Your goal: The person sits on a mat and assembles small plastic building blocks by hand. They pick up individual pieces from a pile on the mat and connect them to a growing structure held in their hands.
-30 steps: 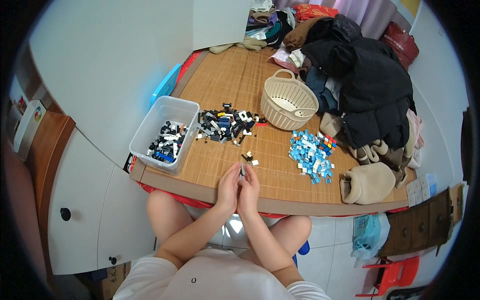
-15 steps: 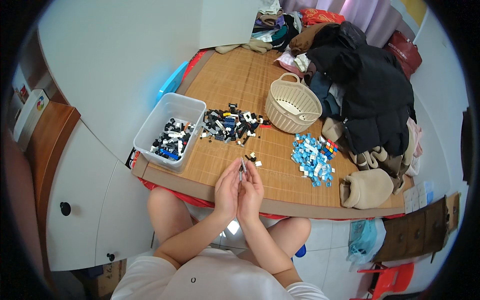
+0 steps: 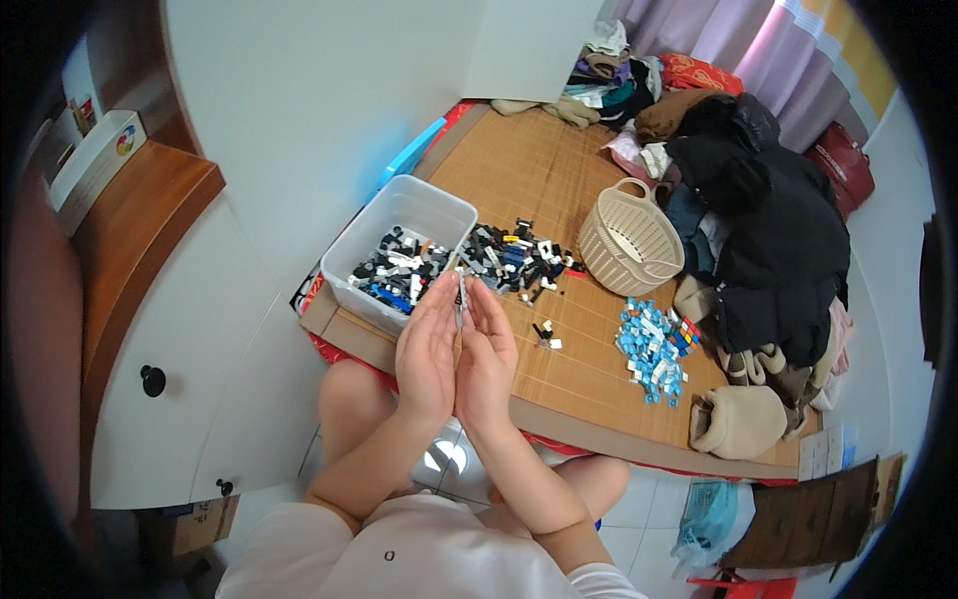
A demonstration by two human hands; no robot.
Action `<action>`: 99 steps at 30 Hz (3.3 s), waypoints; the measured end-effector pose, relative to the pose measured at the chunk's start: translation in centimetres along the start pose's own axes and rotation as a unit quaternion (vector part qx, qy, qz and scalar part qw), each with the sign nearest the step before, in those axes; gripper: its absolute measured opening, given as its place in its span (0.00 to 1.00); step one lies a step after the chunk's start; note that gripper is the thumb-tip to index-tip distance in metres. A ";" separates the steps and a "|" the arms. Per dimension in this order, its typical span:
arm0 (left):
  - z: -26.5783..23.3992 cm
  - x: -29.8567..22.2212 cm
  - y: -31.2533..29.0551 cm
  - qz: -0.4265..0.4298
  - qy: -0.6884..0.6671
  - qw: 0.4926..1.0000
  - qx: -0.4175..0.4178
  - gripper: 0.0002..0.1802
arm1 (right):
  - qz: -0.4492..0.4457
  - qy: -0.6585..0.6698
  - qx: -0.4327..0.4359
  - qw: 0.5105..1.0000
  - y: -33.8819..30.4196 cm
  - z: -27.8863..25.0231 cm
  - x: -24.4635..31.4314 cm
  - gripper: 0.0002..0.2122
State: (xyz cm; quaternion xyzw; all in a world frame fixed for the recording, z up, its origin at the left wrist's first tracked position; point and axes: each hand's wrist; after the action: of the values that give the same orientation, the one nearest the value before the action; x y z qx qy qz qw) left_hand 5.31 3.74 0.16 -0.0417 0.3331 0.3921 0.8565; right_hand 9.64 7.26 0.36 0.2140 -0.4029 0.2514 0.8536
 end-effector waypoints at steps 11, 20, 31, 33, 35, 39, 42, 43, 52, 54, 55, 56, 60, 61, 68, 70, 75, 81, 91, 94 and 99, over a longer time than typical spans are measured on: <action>-3.3 -3.9 1.9 0.062 0.045 0.996 -0.046 0.27 | 0.049 0.000 0.071 0.996 1.8 3.9 -2.9 0.22; -4.3 -4.0 2.1 0.099 0.088 0.989 -0.066 0.27 | 0.065 -0.042 0.079 0.994 1.8 3.1 -3.1 0.21; -3.7 -3.6 2.3 0.100 0.111 0.988 -0.040 0.26 | 0.146 0.023 0.112 0.983 1.5 2.9 -3.0 0.23; -3.6 -3.5 2.1 0.098 0.110 0.988 -0.045 0.26 | 0.135 -0.005 0.106 0.985 1.5 2.7 -3.2 0.24; -3.5 -3.7 2.1 0.104 0.126 0.986 -0.038 0.26 | 0.124 -0.016 0.104 0.987 1.5 2.6 -3.3 0.24; -3.4 -3.6 2.1 0.107 0.134 0.985 -0.037 0.26 | 0.119 -0.019 0.114 0.986 1.4 2.5 -2.9 0.24; -2.5 -3.3 1.5 0.100 0.130 0.986 -0.037 0.26 | 0.104 -0.022 0.106 0.989 1.2 1.6 -2.8 0.24; -2.3 -3.0 1.4 0.094 0.131 0.987 -0.025 0.26 | 0.095 -0.021 0.100 0.990 1.1 1.1 -2.8 0.24; -0.4 3.1 -0.3 -0.081 0.140 0.983 0.091 0.24 | 0.053 -0.080 -0.116 0.989 -0.6 -10.2 -2.1 0.21; -0.2 5.2 -0.1 -0.142 0.170 0.971 0.088 0.25 | 0.042 -0.098 -0.164 0.981 -1.2 -12.8 -1.5 0.22; -1.0 6.7 0.2 -0.161 0.189 0.964 0.094 0.25 | 0.035 -0.106 -0.177 0.978 -1.3 -14.0 -1.4 0.22; -1.3 8.0 0.3 -0.187 0.191 0.960 0.085 0.26 | 0.027 -0.112 -0.191 0.975 -1.5 -15.3 -1.1 0.23; -1.5 11.3 0.4 -0.261 0.186 0.946 0.054 0.26 | 0.039 -0.162 -0.241 0.956 -1.4 -17.9 0.4 0.24; -1.6 11.9 0.4 -0.271 0.180 0.944 0.047 0.27 | 0.039 -0.141 -0.230 0.962 -1.3 -18.6 0.6 0.26; -2.0 14.9 1.3 -0.261 0.199 0.943 0.043 0.27 | 0.073 -0.198 -0.198 0.957 1.0 -19.2 0.5 0.26; -2.3 15.3 1.8 -0.259 0.213 0.941 0.052 0.27 | 0.087 -0.193 -0.190 0.959 1.4 -18.4 0.5 0.26; -1.6 15.9 2.0 -0.252 0.285 0.922 0.073 0.27 | 0.034 -0.340 -0.186 0.921 2.3 -20.4 -2.8 0.24; -1.0 16.2 1.8 -0.257 0.253 0.929 0.084 0.26 | 0.043 -0.349 -0.173 0.920 2.8 -19.1 -3.5 0.25; -2.8 16.9 1.2 -0.242 0.217 0.942 0.082 0.25 | 0.040 -0.156 -0.168 0.973 1.9 -17.3 -3.6 0.26; -2.6 16.7 0.9 -0.249 0.214 0.942 0.073 0.25 | 0.047 -0.167 -0.168 0.971 1.4 -17.0 -2.9 0.27; -1.4 15.2 0.0 -0.265 0.174 0.948 0.038 0.24 | 0.092 -0.142 -0.176 0.970 1.0 -15.4 -0.8 0.28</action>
State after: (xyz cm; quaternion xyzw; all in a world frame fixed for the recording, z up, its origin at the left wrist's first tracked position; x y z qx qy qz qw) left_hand 11.76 13.09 -10.08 -0.1630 0.4683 0.1249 0.8594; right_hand 17.56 16.55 -9.16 0.0560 -0.5758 0.2211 0.7852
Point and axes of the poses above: each hand's wrist, its own y-axis towards the middle knuckle, its own z-axis out of the palm, x = y × z, and after that the axes turned 5 degrees about x, right-handed
